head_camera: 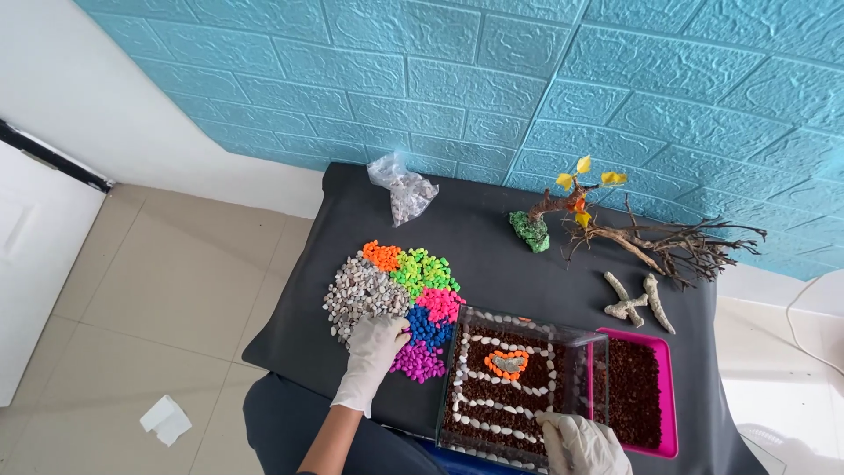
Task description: A person wearing white gloves is arranging various colored decorative stones into a clear rectangular container to create a specific pattern, including a heart shape in the center.
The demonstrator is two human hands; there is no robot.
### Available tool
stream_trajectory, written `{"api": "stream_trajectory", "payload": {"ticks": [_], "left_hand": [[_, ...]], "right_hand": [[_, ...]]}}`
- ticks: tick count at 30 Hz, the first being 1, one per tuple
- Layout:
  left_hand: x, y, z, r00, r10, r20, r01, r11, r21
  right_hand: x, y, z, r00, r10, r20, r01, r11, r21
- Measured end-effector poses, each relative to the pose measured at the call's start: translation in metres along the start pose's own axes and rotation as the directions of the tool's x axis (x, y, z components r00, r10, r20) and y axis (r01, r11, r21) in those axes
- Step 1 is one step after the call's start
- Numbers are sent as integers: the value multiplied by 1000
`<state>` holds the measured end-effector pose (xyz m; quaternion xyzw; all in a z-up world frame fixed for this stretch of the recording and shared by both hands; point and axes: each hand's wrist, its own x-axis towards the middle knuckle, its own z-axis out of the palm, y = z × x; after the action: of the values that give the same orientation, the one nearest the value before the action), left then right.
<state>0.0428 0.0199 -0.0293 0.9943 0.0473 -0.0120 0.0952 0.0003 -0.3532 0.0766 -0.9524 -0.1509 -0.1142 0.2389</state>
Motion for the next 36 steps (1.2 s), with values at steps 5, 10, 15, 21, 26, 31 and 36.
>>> {"api": "stream_trajectory", "payload": {"ticks": [5, 10, 15, 21, 26, 31, 36], "left_hand": [[12, -4, 48, 993, 100, -60, -72, 933, 354], [22, -4, 68, 984, 116, -133, -38, 876, 481], [4, 14, -29, 995, 104, -5, -103, 992, 77], [-20, 21, -52, 974, 185, 130, -169, 978, -122], [-9, 23, -52, 997, 68, -31, -72, 985, -157], [1, 19, -28, 996, 4, 92, 2, 998, -58], [-3, 22, -35, 996, 52, 75, -40, 988, -148]], "right_hand": [[3, -8, -6, 999, 32, 20, -32, 999, 3], [5, -8, -7, 1000, 16, 16, -16, 1000, 5], [2, -6, -7, 990, 96, 99, -101, 994, 46], [-2, 3, 7, 982, 160, 98, -162, 987, 14], [-3, 6, 7, 983, 145, 116, -147, 989, 8], [-6, 12, 14, 986, 139, 91, -140, 990, 8], [-10, 23, 23, 980, 145, 136, -141, 989, -40]]}}
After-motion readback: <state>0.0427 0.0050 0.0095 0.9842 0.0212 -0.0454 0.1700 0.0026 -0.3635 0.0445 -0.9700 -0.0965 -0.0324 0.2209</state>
